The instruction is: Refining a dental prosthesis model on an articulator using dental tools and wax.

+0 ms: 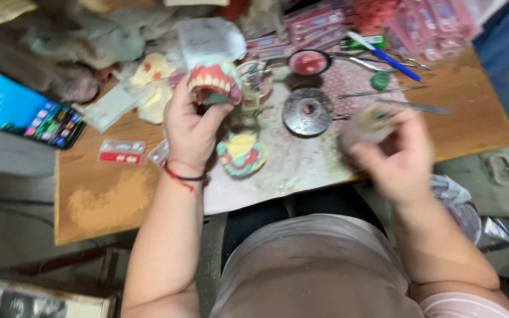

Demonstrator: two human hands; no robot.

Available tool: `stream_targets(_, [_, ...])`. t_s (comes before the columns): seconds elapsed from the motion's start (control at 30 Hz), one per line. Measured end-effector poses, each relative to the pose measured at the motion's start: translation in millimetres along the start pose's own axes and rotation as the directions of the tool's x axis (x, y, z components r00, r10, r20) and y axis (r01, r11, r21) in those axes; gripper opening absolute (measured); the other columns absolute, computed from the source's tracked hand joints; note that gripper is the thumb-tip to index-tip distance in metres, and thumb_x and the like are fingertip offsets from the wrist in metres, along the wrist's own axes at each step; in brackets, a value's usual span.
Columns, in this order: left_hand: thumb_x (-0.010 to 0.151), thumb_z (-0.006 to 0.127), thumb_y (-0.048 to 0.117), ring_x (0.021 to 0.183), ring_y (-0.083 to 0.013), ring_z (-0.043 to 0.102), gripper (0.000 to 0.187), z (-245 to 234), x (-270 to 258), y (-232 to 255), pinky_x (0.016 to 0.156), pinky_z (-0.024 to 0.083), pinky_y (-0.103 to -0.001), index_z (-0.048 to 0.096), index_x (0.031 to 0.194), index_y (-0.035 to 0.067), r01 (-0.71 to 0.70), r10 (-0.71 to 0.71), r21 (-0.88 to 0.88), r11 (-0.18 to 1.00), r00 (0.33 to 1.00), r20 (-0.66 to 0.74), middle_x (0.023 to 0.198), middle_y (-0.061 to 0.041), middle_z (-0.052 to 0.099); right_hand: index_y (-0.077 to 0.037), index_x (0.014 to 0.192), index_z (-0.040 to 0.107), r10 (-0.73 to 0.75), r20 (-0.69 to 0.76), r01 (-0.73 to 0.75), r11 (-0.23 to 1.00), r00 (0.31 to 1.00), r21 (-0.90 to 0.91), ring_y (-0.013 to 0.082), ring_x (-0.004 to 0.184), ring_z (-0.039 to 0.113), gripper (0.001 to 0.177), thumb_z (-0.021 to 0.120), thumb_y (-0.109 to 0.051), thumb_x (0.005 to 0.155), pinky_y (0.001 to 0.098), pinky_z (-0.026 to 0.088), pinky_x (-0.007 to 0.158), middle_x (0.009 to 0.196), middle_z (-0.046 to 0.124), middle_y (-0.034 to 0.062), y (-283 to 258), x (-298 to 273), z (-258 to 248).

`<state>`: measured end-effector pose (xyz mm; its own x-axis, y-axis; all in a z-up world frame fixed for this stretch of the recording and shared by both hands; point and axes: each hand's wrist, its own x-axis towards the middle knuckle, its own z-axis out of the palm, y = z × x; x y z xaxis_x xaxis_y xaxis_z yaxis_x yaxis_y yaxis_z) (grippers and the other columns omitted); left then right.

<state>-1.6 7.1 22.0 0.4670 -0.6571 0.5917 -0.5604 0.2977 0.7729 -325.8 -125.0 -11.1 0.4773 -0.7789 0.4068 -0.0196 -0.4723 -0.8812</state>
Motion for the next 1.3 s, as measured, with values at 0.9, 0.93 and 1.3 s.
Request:
stream_targets(0.9, [0.079, 0.09, 0.015, 0.104, -0.0137, 0.067, 0.048, 12, -17, -2, 0.096, 0.054, -0.029, 0.068, 0.121, 0.009, 0.289, -0.294, 0.076, 0.954, 0.953, 0.078, 0.114, -0.003, 0.073, -0.007, 0.113, 0.071, 0.197, 0.36, 0.195, 0.564, 0.912, -0.803, 0.0401, 0.113, 0.062, 0.025, 0.06, -0.004, 0.091, 0.0502, 0.048, 0.102, 0.117, 0.07, 0.0154, 63, 80, -101])
stream_targets(0.93, [0.079, 0.09, 0.015, 0.104, -0.0137, 0.067, 0.048, 13, -18, -2, 0.096, 0.054, -0.029, 0.068, 0.121, 0.009, 0.293, -0.298, 0.079, 0.953, 0.952, 0.073, 0.114, -0.003, 0.073, -0.007, 0.113, 0.071, 0.196, 0.368, 0.2, 0.567, 0.909, -0.799, 0.0401, 0.113, 0.062, 0.025, 0.06, -0.004, 0.091, 0.0502, 0.048, 0.102, 0.117, 0.07, 0.0154, 63, 87, -102])
stream_targets(1.3, [0.072, 0.088, 0.025, 0.094, -0.0176, 0.069, 0.05, 14, -16, 5, 0.086, 0.053, -0.029, 0.07, 0.118, 0.016, 0.329, -0.345, 0.3, 0.895, 0.939, -0.002, 0.103, -0.001, 0.076, -0.002, 0.119, 0.05, 0.169, 0.326, 0.193, 0.532, 0.93, -0.825, 0.0479, 0.088, 0.069, 0.02, 0.06, -0.007, 0.102, 0.0577, 0.053, 0.074, 0.1, 0.071, 0.0236, 8, 53, -73])
